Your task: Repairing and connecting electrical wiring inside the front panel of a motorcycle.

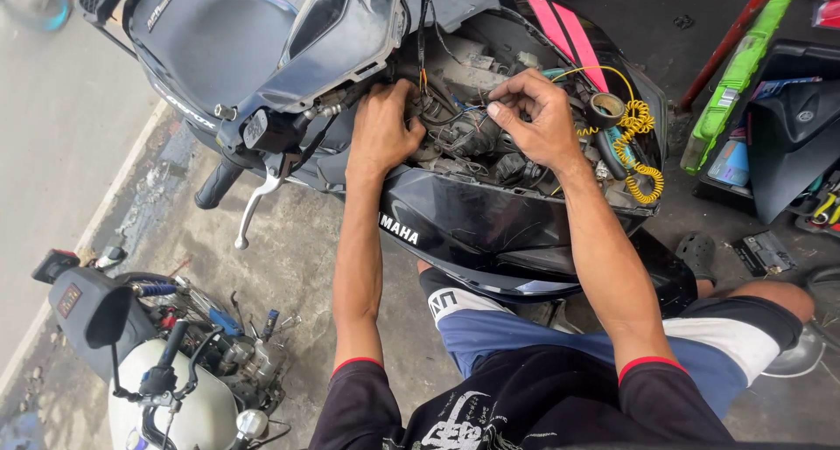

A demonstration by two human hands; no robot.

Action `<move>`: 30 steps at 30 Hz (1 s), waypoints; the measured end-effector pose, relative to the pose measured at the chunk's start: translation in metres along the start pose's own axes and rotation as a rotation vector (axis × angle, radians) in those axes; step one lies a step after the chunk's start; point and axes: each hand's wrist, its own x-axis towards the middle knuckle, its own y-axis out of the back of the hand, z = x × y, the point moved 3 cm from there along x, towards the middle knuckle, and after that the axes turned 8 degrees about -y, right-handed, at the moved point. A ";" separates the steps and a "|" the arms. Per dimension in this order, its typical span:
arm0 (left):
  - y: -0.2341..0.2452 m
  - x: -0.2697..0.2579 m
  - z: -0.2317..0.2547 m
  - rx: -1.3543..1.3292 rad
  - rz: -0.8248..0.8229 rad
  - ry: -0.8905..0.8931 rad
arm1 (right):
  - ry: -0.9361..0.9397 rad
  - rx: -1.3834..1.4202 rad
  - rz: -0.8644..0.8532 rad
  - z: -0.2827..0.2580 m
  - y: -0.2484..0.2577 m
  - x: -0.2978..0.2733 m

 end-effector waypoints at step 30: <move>0.008 0.019 0.058 -0.922 0.017 -0.026 | 0.145 -0.216 0.081 -0.003 -0.003 0.003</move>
